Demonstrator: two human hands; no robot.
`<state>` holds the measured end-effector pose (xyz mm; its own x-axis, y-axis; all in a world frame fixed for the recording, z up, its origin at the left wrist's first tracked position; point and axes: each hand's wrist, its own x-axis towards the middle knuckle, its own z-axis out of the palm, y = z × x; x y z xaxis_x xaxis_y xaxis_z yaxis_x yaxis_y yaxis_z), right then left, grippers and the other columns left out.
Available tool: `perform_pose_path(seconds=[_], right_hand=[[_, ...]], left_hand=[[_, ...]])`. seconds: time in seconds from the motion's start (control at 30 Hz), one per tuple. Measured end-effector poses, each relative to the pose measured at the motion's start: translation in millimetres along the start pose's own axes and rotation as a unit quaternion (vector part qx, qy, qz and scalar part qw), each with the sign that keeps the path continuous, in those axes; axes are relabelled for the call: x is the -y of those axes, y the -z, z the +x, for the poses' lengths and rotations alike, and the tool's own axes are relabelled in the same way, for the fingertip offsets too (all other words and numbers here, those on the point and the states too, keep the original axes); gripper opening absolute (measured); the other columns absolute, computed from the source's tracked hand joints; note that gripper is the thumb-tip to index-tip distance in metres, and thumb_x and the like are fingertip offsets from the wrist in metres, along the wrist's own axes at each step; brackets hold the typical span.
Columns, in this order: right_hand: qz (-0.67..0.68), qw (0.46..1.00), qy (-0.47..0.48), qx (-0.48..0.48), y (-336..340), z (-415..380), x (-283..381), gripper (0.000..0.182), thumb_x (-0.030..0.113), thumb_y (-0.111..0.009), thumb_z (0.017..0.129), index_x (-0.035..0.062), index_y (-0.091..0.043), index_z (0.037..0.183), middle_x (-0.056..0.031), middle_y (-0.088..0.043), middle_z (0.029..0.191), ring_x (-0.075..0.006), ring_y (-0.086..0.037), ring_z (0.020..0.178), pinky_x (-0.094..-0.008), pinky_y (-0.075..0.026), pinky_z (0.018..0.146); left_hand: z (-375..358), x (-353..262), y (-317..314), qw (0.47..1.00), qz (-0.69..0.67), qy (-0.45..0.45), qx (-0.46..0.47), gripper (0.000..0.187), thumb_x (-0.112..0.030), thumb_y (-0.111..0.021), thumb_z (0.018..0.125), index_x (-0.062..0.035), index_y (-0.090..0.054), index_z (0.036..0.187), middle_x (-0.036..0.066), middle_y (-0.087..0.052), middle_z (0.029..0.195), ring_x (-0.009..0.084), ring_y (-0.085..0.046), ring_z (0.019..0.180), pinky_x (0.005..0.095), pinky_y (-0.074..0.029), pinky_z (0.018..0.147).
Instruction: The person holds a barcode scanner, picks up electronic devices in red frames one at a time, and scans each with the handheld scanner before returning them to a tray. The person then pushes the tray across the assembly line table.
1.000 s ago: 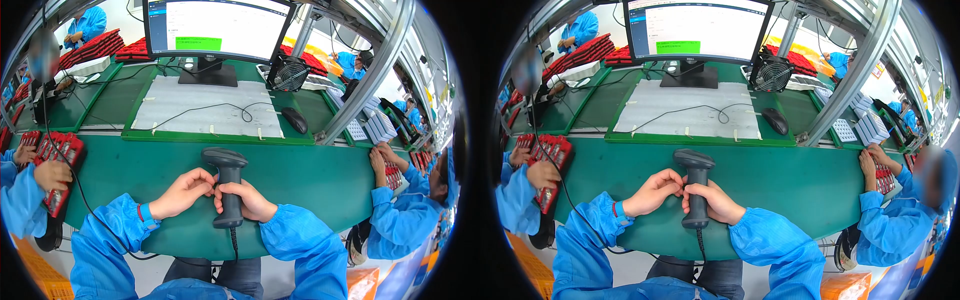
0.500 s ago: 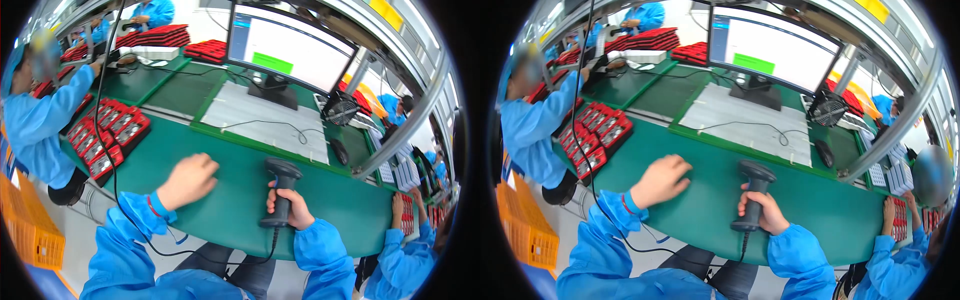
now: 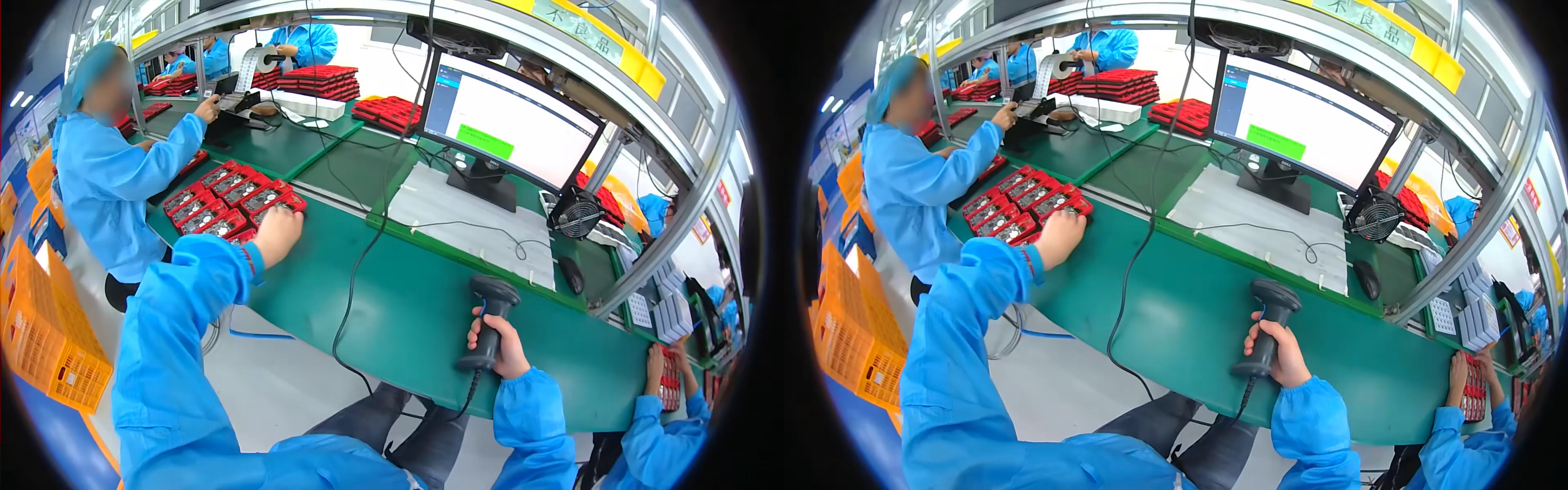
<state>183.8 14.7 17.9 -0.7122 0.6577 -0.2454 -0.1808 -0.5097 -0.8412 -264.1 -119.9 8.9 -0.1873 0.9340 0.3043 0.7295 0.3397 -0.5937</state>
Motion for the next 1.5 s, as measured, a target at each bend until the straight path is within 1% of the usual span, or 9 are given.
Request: perform_pose_path(seconds=[0.3,0.57,0.8,0.97,1.13,1.2,1.27,1.4,1.5], right_hand=[[-0.024,1.0,-0.015,-0.006,-7,-29,-1,0.034,0.016,-0.06,0.087,0.0014,-0.045,0.114,-0.0086,-0.055,0.076,-0.0196,-0.058,0.066,-0.0319,-0.051,0.059],[-0.054,0.997,0.061,0.014,-35,-54,-22,0.039,0.015,-0.061,0.086,-0.0015,-0.042,0.116,-0.0092,-0.056,0.076,-0.0174,-0.058,0.064,-0.0291,-0.048,0.054],[-0.017,0.988,0.129,-0.086,-32,-87,-40,0.045,0.011,-0.063,0.085,-0.0023,-0.039,0.12,-0.0149,-0.059,0.094,-0.0189,-0.061,0.069,-0.029,-0.051,0.054],[-0.039,0.98,0.161,-0.11,-35,-119,-53,0.038,0.006,-0.056,0.088,-0.0013,-0.039,0.121,-0.0224,-0.056,0.115,-0.0207,-0.063,0.073,-0.0284,-0.052,0.054],[-0.022,0.986,0.149,-0.066,-62,-133,-91,0.054,0.005,-0.057,0.089,-0.0007,-0.029,0.135,-0.0202,-0.044,0.134,-0.0244,-0.065,0.089,-0.0294,-0.055,0.06],[-0.063,0.981,0.171,-0.064,-79,-128,-103,0.055,0.002,-0.053,0.089,-0.0028,-0.026,0.137,-0.0229,-0.034,0.144,-0.0287,-0.065,0.092,-0.0288,-0.054,0.058],[-0.062,0.985,0.152,-0.057,-87,-122,-116,0.054,0.003,-0.053,0.09,-0.0039,-0.025,0.135,-0.0235,-0.044,0.135,-0.0287,-0.066,0.093,-0.0288,-0.054,0.058],[-0.047,0.985,0.166,-0.022,-107,-113,-126,0.057,0.004,-0.058,0.09,-0.0034,-0.023,0.135,-0.0146,-0.057,0.103,-0.0237,-0.066,0.095,-0.0269,-0.052,0.057],[-0.056,0.985,0.163,0.002,-106,-108,-127,0.058,0.004,-0.058,0.09,-0.0029,-0.023,0.135,-0.014,-0.056,0.105,-0.0239,-0.066,0.096,-0.026,-0.052,0.055]], left_hand=[[-11,-19,35,0.992,0.017,-0.096,-0.081,0.012,-0.011,-0.057,0.079,-0.0041,-0.052,0.087,0.009,-0.063,0.073,0.0247,-0.064,0.073,0.0343,-0.047,0.069],[14,-139,136,0.946,-0.24,-0.153,-0.152,0.014,-0.004,-0.058,0.068,0.0002,-0.05,0.078,0.012,-0.058,0.058,0.0271,-0.063,0.055,0.0366,-0.049,0.05],[10,-234,216,0.921,-0.309,-0.204,-0.12,0.017,-0.01,-0.061,0.073,-0.0029,-0.054,0.086,0.01,-0.062,0.07,0.0263,-0.066,0.07,0.035,-0.051,0.055],[-49,-155,256,0.721,-0.615,-0.249,-0.199,0.054,-0.029,-0.078,0.071,-0.0015,-0.054,0.112,0.015,-0.06,0.097,0.0321,-0.063,0.085,0.0375,-0.053,0.07],[-59,-34,170,0.596,-0.761,-0.245,0.082,0.097,-0.029,-0.09,0.056,-0.0004,-0.041,0.135,0.013,-0.047,0.132,0.0249,-0.048,0.123,0.0373,-0.038,0.104],[-52,2,95,0.639,-0.755,-0.123,0.082,0.076,-0.031,-0.073,0.076,0.0,-0.039,0.136,0.016,-0.045,0.134,0.0269,-0.048,0.123,0.0387,-0.038,0.104],[-37,26,44,0.762,-0.638,0.012,0.109,0.069,-0.034,-0.069,0.082,0.0013,-0.041,0.134,0.018,-0.052,0.126,0.0266,-0.053,0.115,0.0379,-0.043,0.096],[0,26,38,0.801,-0.569,0.092,0.163,0.062,-0.05,-0.046,0.095,0.0078,-0.056,0.116,0.022,-0.065,0.103,0.0301,-0.061,0.1,0.034,-0.045,0.092],[23,22,20,0.817,-0.528,0.098,0.213,0.075,-0.059,-0.031,0.096,0.0088,-0.056,0.117,0.024,-0.063,0.112,0.033,-0.058,0.108,0.0348,-0.041,0.095]])
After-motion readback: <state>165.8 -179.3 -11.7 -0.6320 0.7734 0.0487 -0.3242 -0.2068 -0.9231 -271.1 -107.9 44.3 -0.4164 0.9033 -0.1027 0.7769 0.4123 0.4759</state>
